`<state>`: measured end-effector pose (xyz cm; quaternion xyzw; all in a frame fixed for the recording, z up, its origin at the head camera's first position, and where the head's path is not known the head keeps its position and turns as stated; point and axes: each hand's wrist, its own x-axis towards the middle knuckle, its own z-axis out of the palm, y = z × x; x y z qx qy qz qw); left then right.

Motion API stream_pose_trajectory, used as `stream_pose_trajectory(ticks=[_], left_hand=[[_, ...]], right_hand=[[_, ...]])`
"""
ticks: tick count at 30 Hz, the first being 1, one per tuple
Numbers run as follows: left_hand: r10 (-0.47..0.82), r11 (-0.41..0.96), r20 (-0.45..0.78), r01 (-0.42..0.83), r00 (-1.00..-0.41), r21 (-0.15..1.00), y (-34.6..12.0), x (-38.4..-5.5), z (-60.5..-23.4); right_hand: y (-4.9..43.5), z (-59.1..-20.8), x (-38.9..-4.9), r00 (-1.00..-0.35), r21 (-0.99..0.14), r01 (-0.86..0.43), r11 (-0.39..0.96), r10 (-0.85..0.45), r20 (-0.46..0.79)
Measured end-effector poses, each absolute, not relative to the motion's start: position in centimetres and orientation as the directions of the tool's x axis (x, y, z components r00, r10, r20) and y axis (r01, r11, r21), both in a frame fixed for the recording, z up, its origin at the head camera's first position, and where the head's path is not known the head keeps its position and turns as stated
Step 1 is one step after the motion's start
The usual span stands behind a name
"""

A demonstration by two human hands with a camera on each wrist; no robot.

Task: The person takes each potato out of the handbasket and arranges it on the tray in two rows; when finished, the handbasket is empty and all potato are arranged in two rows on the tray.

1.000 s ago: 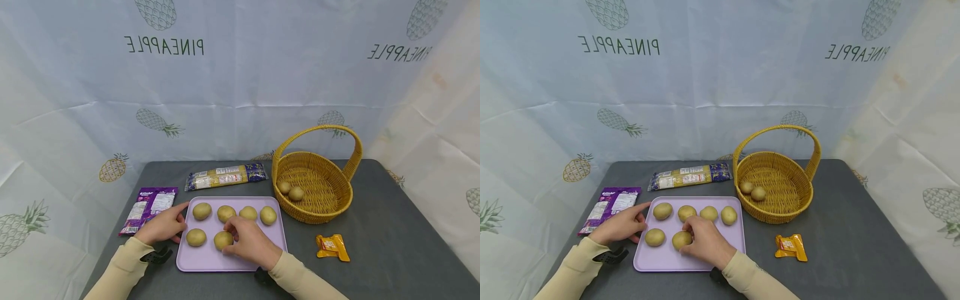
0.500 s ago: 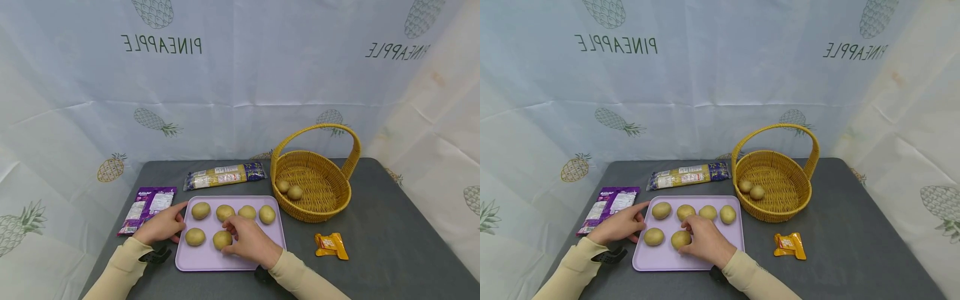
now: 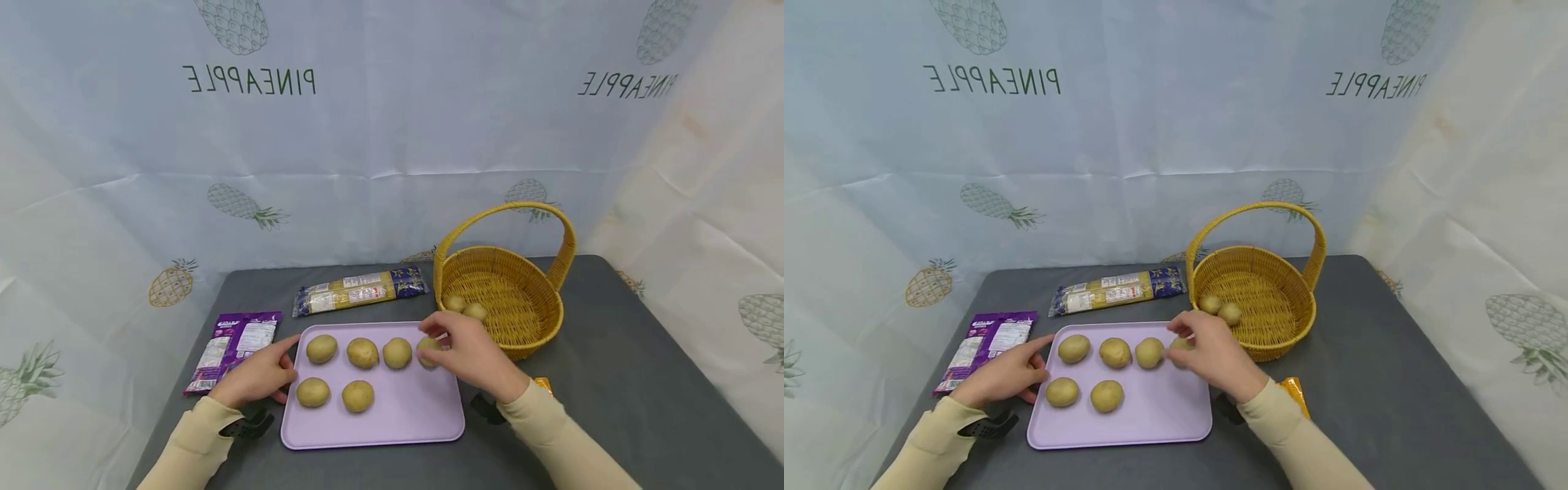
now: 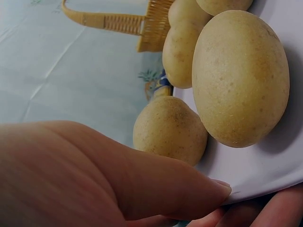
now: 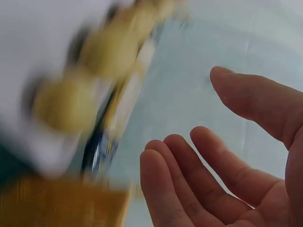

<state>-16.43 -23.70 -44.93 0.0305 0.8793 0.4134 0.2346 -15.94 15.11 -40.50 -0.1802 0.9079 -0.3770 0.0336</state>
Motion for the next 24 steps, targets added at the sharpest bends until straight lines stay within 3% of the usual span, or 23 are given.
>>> stream_pose_trajectory(ticks=[9,16,24], left_hand=[[0.25,0.659,-0.387,-0.137,-0.887,0.74,-23.6,-16.4,-44.9],[0.247,0.654,-0.387,-0.142,-0.888,0.743,-23.9,-16.3,-45.1],[0.255,0.649,-0.381,-0.134,-0.889,0.749,-23.8,-16.4,-45.1]], right_hand=[[23.7,-38.9,-19.7,-0.974,-0.555,-0.184,0.811,-0.226,-0.007],[25.2,-40.6,-22.0,-0.966,-0.54,-0.132,0.831,-0.23,-0.117],[25.1,-42.5,-22.7,-0.968,-0.535,-0.139,0.833,-0.229,-0.105]])
